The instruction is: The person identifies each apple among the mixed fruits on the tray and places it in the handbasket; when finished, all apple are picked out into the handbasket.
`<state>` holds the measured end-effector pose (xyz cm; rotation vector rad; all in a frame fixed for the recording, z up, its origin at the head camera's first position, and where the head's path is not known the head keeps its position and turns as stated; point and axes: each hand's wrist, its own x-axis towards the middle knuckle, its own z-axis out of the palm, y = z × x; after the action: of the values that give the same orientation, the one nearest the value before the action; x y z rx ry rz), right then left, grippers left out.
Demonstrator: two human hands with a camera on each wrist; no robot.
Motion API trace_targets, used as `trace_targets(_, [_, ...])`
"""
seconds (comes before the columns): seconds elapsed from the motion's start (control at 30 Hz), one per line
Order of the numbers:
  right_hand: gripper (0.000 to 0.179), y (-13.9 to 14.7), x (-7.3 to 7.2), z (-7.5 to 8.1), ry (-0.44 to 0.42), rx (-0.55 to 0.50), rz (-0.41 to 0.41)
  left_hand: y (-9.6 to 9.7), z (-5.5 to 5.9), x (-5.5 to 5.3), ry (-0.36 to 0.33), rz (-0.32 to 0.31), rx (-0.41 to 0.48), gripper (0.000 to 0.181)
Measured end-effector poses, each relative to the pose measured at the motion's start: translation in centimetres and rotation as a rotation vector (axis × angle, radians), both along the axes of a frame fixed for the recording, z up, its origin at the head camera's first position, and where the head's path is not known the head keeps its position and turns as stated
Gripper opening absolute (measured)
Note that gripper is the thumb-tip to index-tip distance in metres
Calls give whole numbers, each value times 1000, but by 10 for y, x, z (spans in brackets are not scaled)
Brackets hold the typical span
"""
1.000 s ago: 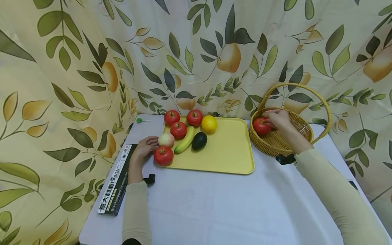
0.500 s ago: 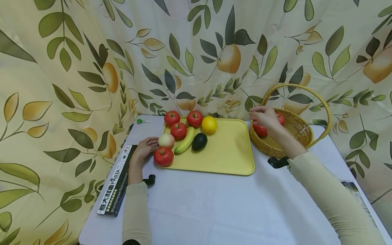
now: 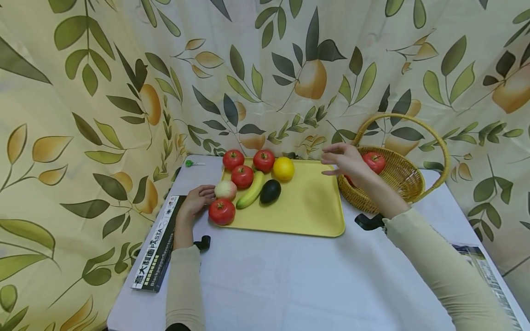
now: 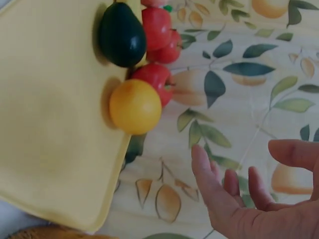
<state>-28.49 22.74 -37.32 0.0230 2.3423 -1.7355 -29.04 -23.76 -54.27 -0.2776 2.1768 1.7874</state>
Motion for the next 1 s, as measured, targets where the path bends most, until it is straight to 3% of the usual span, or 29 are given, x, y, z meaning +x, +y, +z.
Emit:
trace_targets(0.57, [43, -33, 11, -4, 12, -47, 156, -1, 1, 0, 4, 3, -6, 61])
trace_targets(1.0, [38, -65, 23, -21, -1, -97, 221, -1, -3, 0, 25, 5, -8, 60])
